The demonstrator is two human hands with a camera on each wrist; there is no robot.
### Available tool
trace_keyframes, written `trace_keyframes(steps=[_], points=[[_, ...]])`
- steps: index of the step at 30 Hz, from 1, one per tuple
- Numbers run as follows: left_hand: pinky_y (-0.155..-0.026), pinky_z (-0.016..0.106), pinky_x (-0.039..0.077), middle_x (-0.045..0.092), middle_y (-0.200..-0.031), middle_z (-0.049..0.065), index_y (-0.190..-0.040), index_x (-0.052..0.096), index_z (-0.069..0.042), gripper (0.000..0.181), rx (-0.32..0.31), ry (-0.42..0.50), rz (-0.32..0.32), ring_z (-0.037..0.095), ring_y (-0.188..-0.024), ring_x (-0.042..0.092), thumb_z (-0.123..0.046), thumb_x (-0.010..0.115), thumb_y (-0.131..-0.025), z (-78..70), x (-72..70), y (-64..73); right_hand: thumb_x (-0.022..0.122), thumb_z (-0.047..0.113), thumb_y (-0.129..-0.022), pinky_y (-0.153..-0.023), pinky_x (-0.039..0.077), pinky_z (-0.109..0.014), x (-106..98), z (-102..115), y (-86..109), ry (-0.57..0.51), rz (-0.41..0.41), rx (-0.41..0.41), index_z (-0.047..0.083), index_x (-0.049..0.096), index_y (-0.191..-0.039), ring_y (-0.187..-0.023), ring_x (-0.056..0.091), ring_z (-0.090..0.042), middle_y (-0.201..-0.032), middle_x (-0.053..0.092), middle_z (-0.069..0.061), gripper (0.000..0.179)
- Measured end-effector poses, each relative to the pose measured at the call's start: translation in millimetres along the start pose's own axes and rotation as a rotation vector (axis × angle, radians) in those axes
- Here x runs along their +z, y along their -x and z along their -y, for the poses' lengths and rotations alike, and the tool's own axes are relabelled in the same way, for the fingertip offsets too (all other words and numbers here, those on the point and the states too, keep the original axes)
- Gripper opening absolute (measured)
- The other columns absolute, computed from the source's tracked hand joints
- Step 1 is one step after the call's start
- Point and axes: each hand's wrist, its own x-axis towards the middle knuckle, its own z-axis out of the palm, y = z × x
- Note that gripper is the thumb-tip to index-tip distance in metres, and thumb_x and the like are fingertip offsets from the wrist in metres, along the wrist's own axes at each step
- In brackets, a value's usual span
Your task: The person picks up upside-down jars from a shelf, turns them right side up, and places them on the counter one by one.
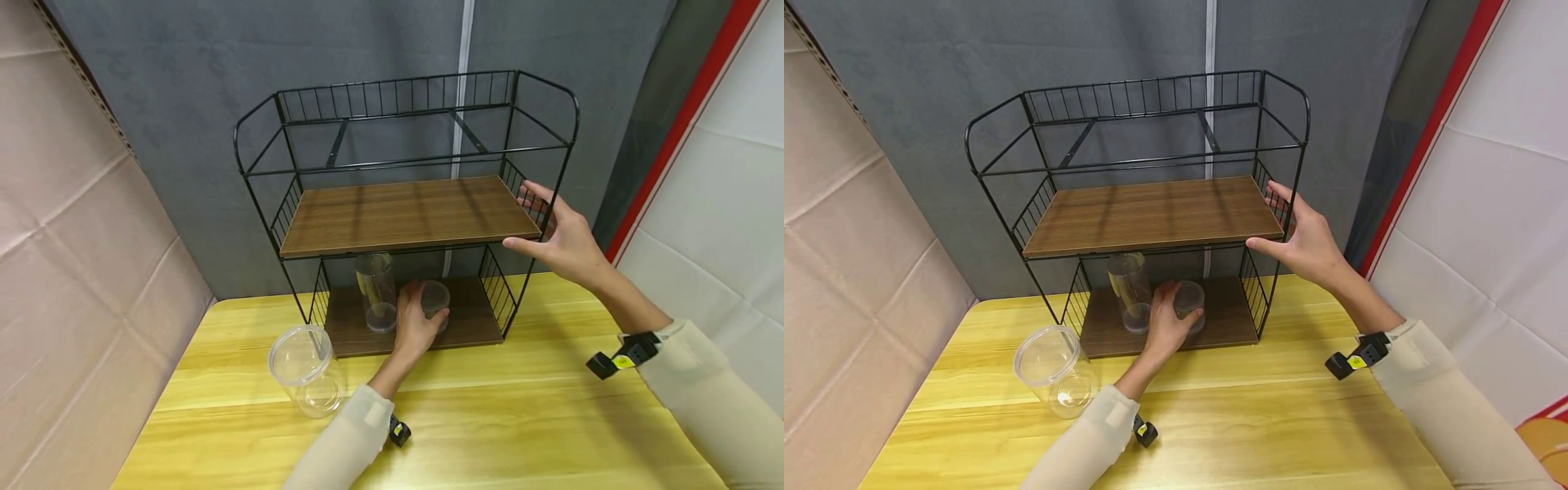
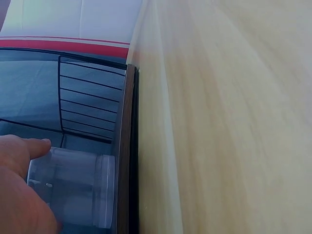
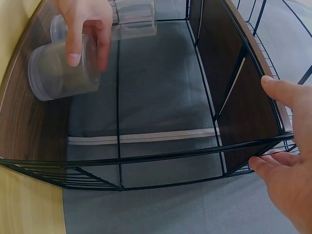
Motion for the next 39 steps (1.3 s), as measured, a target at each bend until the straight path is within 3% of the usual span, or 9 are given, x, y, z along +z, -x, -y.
trace_keyframes(steps=[8,18,22,26,29,31,34,39], points=[[-0.118,0.052,0.044,0.047,-0.155,0.022,-0.145,0.06,0.003,0.066,0.007,-0.003,0.025,0.039,-0.143,0.047,-0.021,0.087,-0.09,0.0,-2.9,4.2,0.086,0.003,-0.087,-0.087,0.041,-0.007,0,2,0.6,-0.004,-0.003,0.007,0.012,0.035,-0.165,-0.136,0.051,-0.03,-0.152,0.054,-0.017,0.093],[-0.116,0.053,0.047,0.045,-0.158,0.019,-0.146,0.062,0.0,0.064,-0.005,-0.002,0.066,0.038,-0.144,0.046,-0.025,0.085,-0.092,-4.7,-10.9,12.1,0.086,0.002,-0.087,-0.095,0.041,-0.004,1,1,-0.4,-0.006,0.001,0.002,0.012,0.035,-0.165,-0.136,0.051,-0.029,-0.152,0.054,-0.016,0.094],[-0.115,0.054,0.048,0.045,-0.157,0.019,-0.146,0.062,0.0,0.064,0.004,0.001,0.072,0.039,-0.144,0.047,-0.027,0.085,-0.092,-9.3,-15.5,14.1,0.086,0.002,-0.087,-0.096,0.041,-0.004,1,1,0.2,-0.006,-0.003,-0.001,0.013,0.035,-0.165,-0.135,0.051,-0.022,-0.151,0.053,-0.016,0.094],[-0.114,0.056,0.048,0.046,-0.157,0.019,-0.145,0.062,0.0,0.064,0.017,0.031,0.064,0.04,-0.144,0.047,-0.029,0.085,-0.092,-15.9,-21.5,17.5,0.086,0.003,-0.087,-0.08,0.04,-0.01,2,-1,1.4,0.012,-0.01,-0.01,0.014,0.035,-0.166,-0.126,0.049,-0.008,-0.15,0.054,-0.016,0.095],[-0.114,0.056,0.048,0.046,-0.156,0.019,-0.145,0.062,0.0,0.063,0.022,0.076,0.063,0.04,-0.144,0.047,-0.028,0.085,-0.093,-20.4,-26.3,20.8,0.086,0.004,-0.089,-0.076,0.039,-0.013,1,-2,2.8,0.018,-0.005,-0.005,0.016,0.033,-0.167,-0.125,0.048,-0.008,-0.15,0.053,-0.015,0.095],[-0.115,0.056,0.048,0.046,-0.156,0.019,-0.145,0.062,0.0,0.063,0.023,0.118,0.061,0.04,-0.145,0.047,-0.027,0.085,-0.093,-22.6,-29.5,23.1,0.085,0.004,-0.089,-0.082,0.041,-0.008,1,-1,4.4,0.002,0.004,0.006,0.018,0.031,-0.168,-0.132,0.049,-0.013,-0.153,0.051,-0.015,0.096],[-0.117,0.055,0.045,0.046,-0.156,0.019,-0.146,0.063,-0.001,0.063,0.012,0.187,0.063,0.038,-0.146,0.045,-0.027,0.085,-0.092,-25.3,-34.5,26.2,0.084,0.003,-0.09,-0.101,0.04,-0.002,-1,1,8.5,-0.037,0.018,0.023,0.022,0.026,-0.169,-0.148,0.045,-0.026,-0.16,0.046,-0.016,0.1],[-0.114,0.054,0.048,0.047,-0.156,0.016,-0.147,0.063,-0.005,0.064,-0.03,0.29,0.076,0.035,-0.147,0.044,-0.029,0.085,-0.092,-31.3,-42.8,32.0,0.084,0.002,-0.089,-0.112,0.042,-0.012,-3,4,18.7,-0.039,0.021,0.025,0.032,0.019,-0.17,-0.152,0.041,-0.036,-0.166,0.04,-0.015,0.108]])
